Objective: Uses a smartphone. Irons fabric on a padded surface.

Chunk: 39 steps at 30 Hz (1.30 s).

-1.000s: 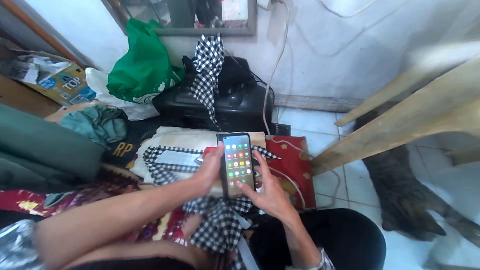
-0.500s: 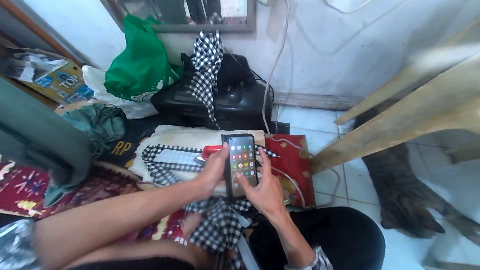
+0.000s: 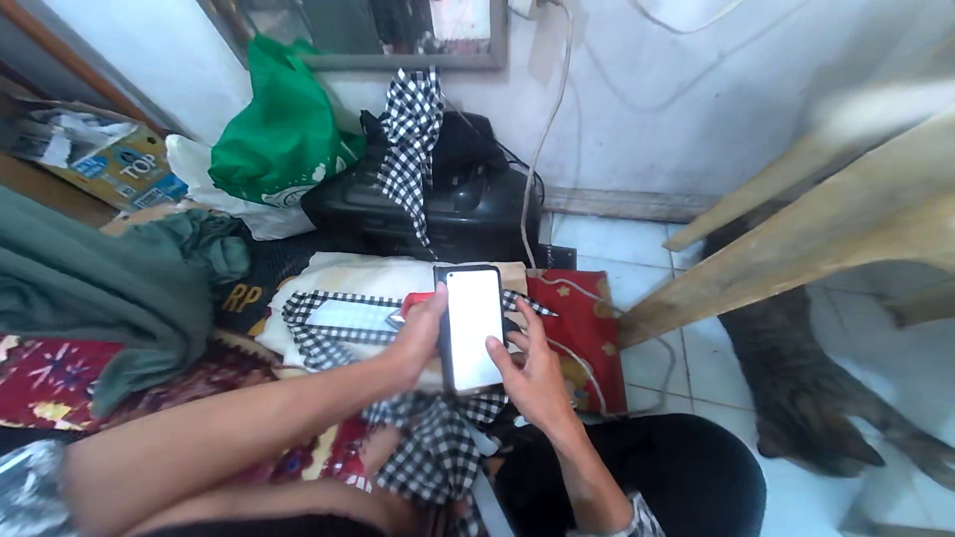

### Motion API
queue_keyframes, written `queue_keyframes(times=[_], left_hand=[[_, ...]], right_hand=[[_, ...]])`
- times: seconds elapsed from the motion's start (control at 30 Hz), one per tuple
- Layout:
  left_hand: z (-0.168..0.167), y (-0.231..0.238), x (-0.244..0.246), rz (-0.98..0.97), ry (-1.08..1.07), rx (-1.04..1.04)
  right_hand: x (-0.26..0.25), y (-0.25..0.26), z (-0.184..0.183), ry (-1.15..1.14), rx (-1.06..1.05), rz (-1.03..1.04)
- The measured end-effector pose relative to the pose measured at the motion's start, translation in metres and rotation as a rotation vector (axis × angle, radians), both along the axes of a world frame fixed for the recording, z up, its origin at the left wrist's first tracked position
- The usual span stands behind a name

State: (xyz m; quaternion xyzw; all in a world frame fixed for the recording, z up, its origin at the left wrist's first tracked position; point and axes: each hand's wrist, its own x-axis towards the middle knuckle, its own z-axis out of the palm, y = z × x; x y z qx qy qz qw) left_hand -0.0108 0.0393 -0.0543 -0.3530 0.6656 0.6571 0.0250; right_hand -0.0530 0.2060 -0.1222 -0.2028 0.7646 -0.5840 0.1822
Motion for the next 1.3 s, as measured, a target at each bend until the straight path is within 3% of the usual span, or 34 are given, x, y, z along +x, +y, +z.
queue_keyframes(times=[0.57, 1.3], left_hand=[[0.0017, -0.0037, -0.0004, 0.014, 0.027, 0.046], [0.0008, -0.0064, -0.0019, 0.035, 0.020, 0.049]], right_hand=[[-0.0037, -0.0002, 0.0008, -0.177, -0.227, -0.054], [-0.0035, -0.0010, -0.0002, -0.163, -0.237, -0.060]])
